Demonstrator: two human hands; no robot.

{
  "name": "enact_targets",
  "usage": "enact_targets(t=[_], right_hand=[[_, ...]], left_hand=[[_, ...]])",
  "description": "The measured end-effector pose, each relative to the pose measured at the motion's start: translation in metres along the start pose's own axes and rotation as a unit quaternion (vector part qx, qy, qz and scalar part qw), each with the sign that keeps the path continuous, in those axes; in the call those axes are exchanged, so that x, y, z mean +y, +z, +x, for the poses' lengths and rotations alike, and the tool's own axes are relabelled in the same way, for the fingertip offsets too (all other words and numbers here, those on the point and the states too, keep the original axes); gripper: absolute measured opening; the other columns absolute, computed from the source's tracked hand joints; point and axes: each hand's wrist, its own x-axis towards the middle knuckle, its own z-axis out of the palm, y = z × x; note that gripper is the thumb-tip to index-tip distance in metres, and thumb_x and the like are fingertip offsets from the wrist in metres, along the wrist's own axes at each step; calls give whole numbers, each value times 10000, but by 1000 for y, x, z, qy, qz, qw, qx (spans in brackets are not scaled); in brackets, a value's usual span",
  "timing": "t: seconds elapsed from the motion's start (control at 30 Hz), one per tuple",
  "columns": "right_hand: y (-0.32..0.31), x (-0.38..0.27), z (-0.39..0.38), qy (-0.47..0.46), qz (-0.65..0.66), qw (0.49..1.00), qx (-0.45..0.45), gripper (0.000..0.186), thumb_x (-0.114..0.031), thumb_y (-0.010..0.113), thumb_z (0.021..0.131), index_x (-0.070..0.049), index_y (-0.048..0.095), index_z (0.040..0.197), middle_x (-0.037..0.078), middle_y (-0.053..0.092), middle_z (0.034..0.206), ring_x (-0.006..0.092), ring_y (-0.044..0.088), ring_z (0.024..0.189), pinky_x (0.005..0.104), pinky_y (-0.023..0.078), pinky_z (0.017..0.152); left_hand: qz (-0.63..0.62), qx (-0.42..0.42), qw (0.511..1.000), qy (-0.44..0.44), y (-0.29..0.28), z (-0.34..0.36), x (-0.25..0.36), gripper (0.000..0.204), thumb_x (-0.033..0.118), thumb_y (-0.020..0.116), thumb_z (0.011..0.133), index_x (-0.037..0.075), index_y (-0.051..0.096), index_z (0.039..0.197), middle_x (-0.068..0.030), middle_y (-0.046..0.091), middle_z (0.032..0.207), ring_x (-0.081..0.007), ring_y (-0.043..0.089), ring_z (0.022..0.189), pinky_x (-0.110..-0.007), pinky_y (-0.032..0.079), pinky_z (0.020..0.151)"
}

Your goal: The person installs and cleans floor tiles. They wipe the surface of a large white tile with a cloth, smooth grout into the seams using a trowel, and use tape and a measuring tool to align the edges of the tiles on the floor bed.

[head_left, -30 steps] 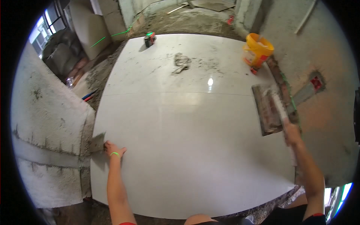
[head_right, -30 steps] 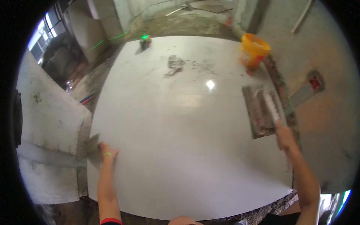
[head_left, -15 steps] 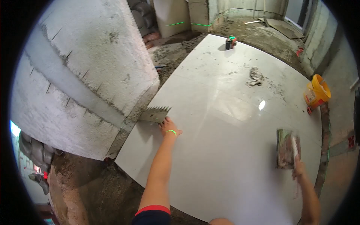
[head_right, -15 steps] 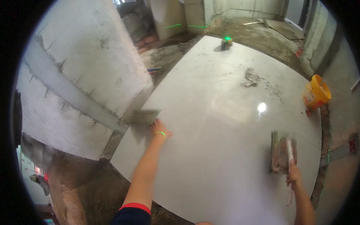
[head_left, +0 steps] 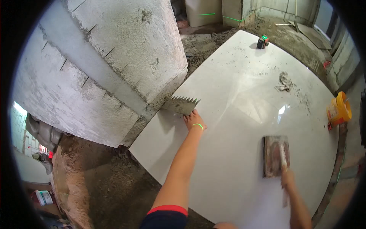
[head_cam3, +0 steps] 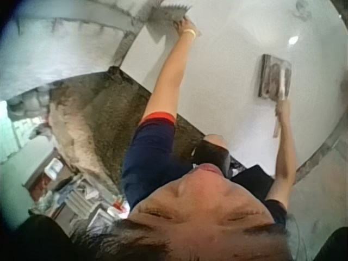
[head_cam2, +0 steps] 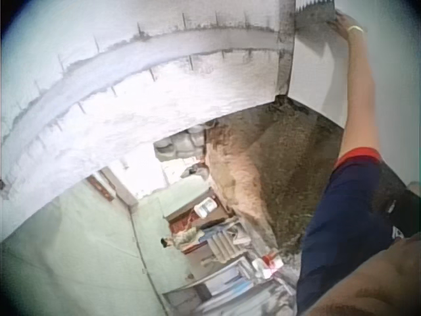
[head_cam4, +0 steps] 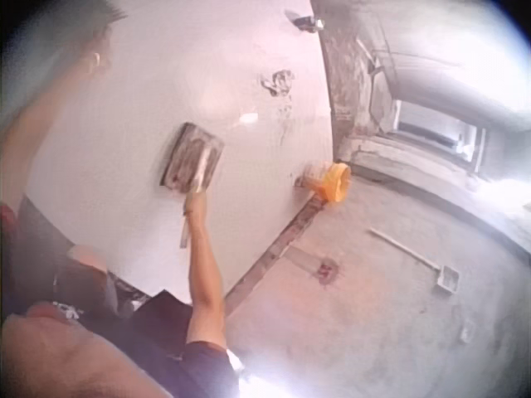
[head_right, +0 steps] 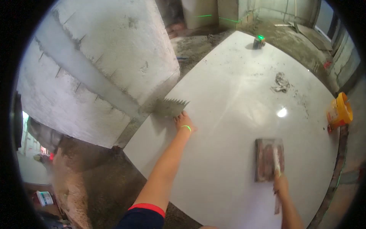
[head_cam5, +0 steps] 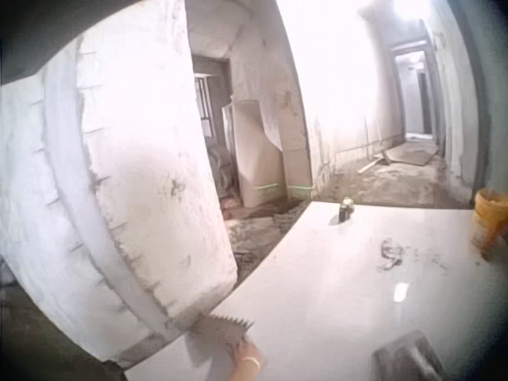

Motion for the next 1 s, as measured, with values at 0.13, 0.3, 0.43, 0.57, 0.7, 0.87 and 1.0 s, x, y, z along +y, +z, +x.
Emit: enact_targets(t=[0.13,0.3,0.43,0.57,0.7,0.87,1.0], right_hand=[[-58,-87,-34,-94,176,976,-89,491,-505,402,972,-105,439,690,-25,347,511,98,339,388,275,275,349],[-48,-98,-58,-348,239,907,18,446,-419,414,985,-83,421,691,-7,354,524,98,363,441,274,301,405],[35,-21,-24,-364,-122,910,155,507,-424,384,984,3,483,728,146,419,535,267,459,507,403,402,512],[33,-4,8,-89,-92,991,29,610,-561,394,947,-13,485,694,113,401,501,235,456,449,393,403,456],[-26,-78,-21,-89,150,980,-99,549,-608,407,932,-119,410,684,-8,365,485,115,373,353,276,297,305],[-48,-113,-81,-303,236,923,-18,548,-602,384,944,-113,406,697,-17,369,509,82,371,388,230,279,347],[27,-43,-64,-399,102,900,142,615,-558,388,961,15,498,766,120,471,613,202,445,546,354,368,536]], left_hand=[[-2,33,999,-5,2,1,-1,1145,428,828,624,8,150,1445,-176,247,1501,-307,201,1413,-439,129,1166],[-5,38,999,3,6,1,-2,1189,434,853,586,26,148,1452,-157,234,1518,-298,206,1413,-435,130,1167],[-3,9,1000,-5,6,6,-2,959,388,728,756,41,175,1458,-161,260,1511,-300,215,1412,-439,136,1166],[6,95,995,-12,4,10,-1,574,235,414,938,48,238,1451,-160,292,1500,-307,245,1398,-442,145,1164],[-11,98,995,-7,13,9,0,528,183,364,951,48,252,1449,-140,297,1502,-314,269,1382,-451,156,1158],[-4,129,992,-10,22,9,0,519,192,361,955,51,261,1445,-143,304,1496,-317,275,1378,-457,151,1157],[-37,96,995,-6,20,14,0,517,194,344,958,49,250,1445,-156,301,1496,-327,275,1379,-461,139,1158]])
